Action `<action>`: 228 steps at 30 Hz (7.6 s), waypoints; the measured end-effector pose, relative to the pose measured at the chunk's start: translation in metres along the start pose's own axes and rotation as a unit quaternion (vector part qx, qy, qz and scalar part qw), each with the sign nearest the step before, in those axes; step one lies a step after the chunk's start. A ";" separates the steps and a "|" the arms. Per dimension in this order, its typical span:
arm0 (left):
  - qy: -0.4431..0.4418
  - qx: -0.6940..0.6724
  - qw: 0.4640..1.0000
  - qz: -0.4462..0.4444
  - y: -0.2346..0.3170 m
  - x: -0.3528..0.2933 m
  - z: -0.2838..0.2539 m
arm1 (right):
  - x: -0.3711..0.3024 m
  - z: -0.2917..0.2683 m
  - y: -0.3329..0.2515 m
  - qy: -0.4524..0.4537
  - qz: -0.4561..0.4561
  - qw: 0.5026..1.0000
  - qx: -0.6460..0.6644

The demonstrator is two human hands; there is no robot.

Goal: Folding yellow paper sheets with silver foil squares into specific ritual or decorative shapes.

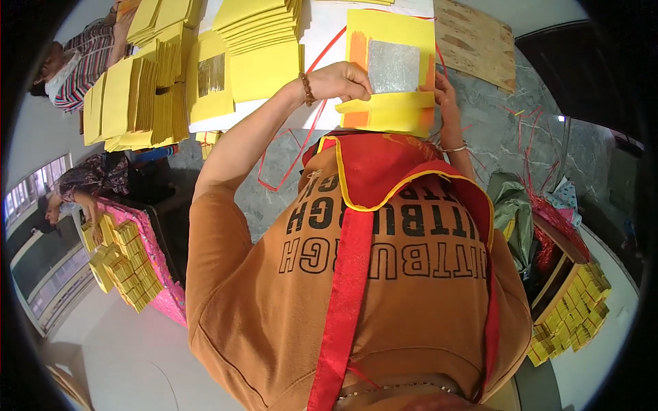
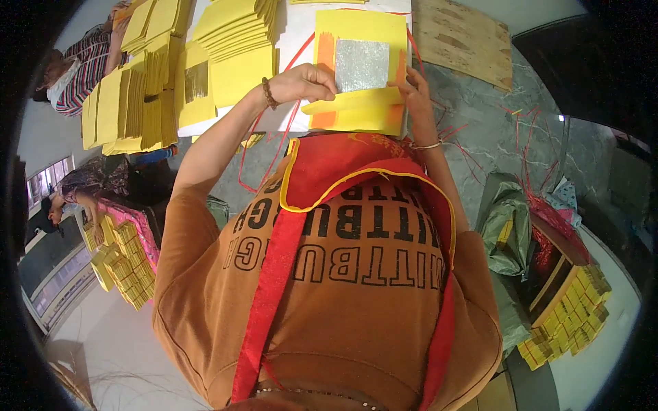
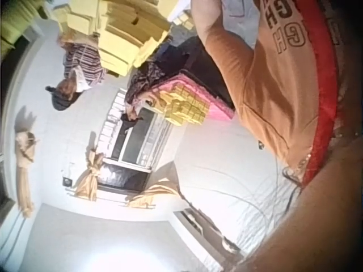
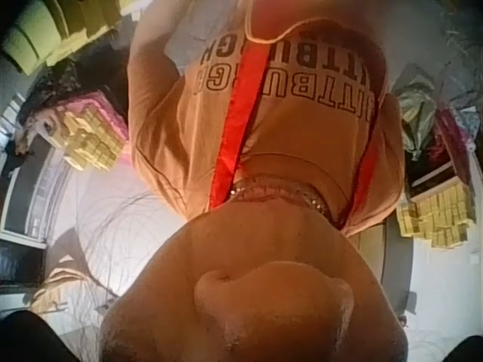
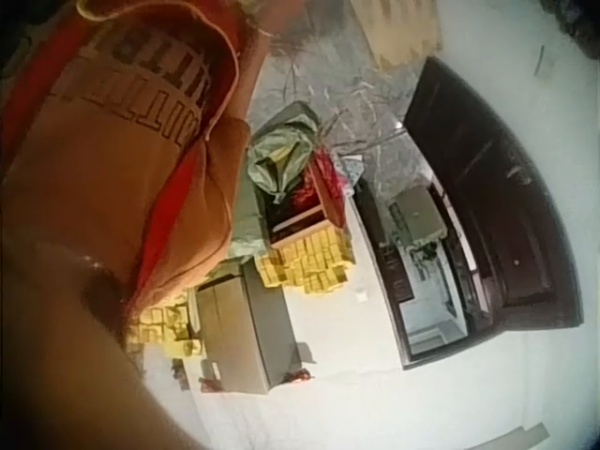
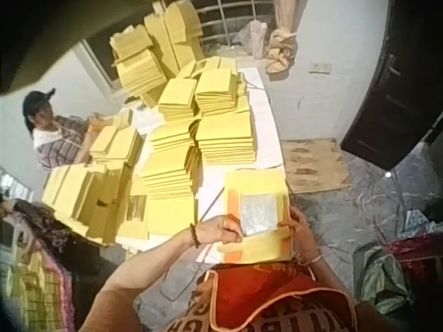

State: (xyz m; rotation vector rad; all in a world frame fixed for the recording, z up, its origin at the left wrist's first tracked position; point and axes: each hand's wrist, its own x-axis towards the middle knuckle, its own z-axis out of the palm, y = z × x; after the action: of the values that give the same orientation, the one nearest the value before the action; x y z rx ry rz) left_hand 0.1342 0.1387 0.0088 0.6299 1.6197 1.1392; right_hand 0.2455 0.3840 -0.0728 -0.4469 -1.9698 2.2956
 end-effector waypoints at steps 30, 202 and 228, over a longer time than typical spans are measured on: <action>0.261 0.357 0.874 0.199 -0.005 -0.048 0.039 | -0.035 -0.006 -0.041 -0.143 -0.234 0.916 -0.293; 0.385 0.094 0.917 0.034 -0.014 -0.007 0.027 | -0.007 0.017 -0.026 0.018 -0.087 0.990 -0.111; 0.254 0.601 0.739 0.168 -0.021 -0.002 0.057 | 0.007 0.028 -0.037 0.082 -0.095 0.922 -0.367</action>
State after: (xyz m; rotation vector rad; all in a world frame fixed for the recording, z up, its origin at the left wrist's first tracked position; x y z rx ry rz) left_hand 0.1905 0.1496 -0.0120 1.5750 2.7766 0.3109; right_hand 0.2262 0.3650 -0.0340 -0.4410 -2.5847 1.2915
